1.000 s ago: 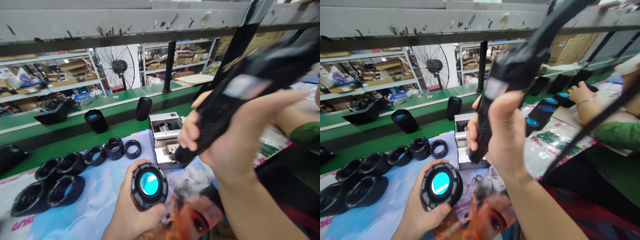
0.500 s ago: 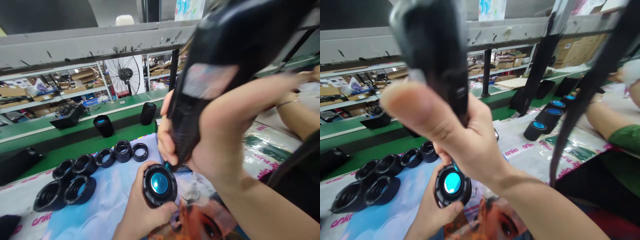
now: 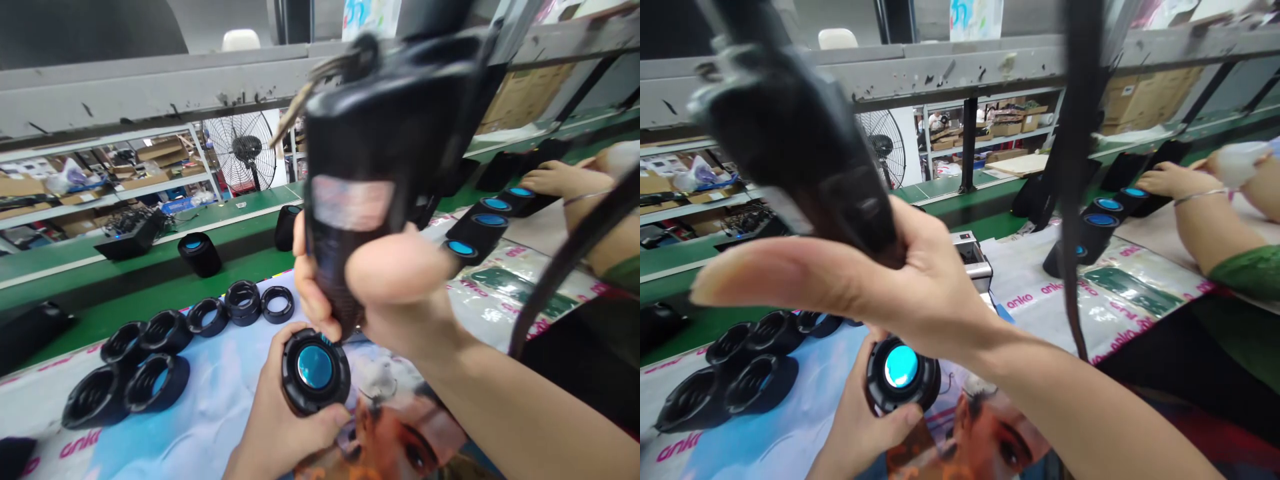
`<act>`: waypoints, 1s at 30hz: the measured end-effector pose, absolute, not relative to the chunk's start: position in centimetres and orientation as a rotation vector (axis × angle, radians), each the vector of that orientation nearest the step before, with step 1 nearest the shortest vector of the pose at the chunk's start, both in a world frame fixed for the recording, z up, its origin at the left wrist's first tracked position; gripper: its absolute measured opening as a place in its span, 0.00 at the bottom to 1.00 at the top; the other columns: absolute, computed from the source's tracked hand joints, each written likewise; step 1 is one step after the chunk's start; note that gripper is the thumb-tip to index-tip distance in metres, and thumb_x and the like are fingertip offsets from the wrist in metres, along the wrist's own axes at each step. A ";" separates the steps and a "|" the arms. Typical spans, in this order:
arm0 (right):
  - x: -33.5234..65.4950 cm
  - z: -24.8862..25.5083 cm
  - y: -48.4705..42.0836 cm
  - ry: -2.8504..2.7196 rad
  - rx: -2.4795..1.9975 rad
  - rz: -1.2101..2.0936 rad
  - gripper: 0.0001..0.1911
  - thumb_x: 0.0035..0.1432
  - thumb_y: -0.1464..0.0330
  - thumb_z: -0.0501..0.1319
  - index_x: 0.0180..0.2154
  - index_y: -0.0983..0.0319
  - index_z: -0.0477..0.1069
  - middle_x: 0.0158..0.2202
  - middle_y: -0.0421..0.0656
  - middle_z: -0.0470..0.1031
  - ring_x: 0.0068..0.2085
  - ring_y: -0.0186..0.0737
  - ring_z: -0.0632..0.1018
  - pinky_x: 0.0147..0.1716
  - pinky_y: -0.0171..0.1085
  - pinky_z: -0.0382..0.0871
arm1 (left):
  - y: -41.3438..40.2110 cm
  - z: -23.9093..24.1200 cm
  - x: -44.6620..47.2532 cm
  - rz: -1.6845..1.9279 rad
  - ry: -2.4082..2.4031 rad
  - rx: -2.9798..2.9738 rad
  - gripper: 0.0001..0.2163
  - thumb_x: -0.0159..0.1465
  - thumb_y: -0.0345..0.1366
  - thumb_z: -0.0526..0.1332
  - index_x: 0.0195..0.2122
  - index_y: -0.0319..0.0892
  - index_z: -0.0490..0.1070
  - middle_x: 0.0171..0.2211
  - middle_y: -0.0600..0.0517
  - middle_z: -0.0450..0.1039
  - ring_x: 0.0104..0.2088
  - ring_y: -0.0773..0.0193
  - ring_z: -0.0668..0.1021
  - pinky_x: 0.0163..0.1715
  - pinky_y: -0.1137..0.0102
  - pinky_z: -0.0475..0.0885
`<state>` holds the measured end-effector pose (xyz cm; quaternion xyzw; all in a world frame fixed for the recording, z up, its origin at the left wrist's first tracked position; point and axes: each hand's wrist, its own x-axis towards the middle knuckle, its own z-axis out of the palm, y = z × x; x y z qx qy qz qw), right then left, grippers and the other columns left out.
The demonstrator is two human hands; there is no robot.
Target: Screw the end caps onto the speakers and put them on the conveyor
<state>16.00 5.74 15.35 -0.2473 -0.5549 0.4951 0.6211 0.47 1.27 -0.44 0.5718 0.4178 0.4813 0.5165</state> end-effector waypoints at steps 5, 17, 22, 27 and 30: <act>19.4 13.2 6.1 -1.114 -0.567 0.877 0.30 0.51 0.38 0.77 0.34 0.55 0.73 0.17 0.31 0.69 0.13 0.34 0.64 0.12 0.35 0.62 | 1.5 -1.0 0.3 1.158 1.019 1.337 0.37 0.47 0.36 0.79 0.60 0.47 0.72 0.54 0.48 0.84 0.52 0.46 0.86 0.52 0.61 0.84; 21.0 6.7 8.8 -1.103 -0.710 0.930 0.32 0.57 0.39 0.74 0.30 0.59 0.69 0.17 0.36 0.70 0.13 0.33 0.68 0.12 0.33 0.62 | 1.4 -1.5 -0.4 1.142 1.004 1.295 0.45 0.47 0.48 0.85 0.63 0.48 0.70 0.58 0.45 0.83 0.56 0.43 0.86 0.55 0.60 0.83; 20.9 10.2 6.8 -1.030 -0.660 0.985 0.33 0.51 0.36 0.75 0.33 0.57 0.71 0.17 0.33 0.69 0.12 0.34 0.66 0.12 0.35 0.63 | 1.6 -1.5 -0.6 1.095 0.947 1.209 0.51 0.41 0.50 0.88 0.65 0.49 0.68 0.60 0.45 0.81 0.58 0.43 0.84 0.58 0.61 0.80; 18.6 15.1 5.3 -1.085 -0.393 1.147 0.26 0.58 0.42 0.72 0.35 0.55 0.69 0.17 0.30 0.69 0.11 0.31 0.62 0.13 0.34 0.60 | 1.8 -0.3 -0.5 1.029 0.943 1.245 0.53 0.39 0.56 0.88 0.63 0.48 0.67 0.58 0.47 0.80 0.57 0.47 0.82 0.58 0.63 0.76; 16.8 16.2 4.7 -1.062 -0.315 1.365 0.26 0.58 0.43 0.72 0.35 0.56 0.70 0.17 0.31 0.71 0.11 0.31 0.64 0.12 0.33 0.60 | 2.0 0.0 -0.4 1.039 0.906 1.260 0.53 0.39 0.60 0.86 0.63 0.47 0.67 0.57 0.46 0.82 0.56 0.46 0.82 0.57 0.61 0.76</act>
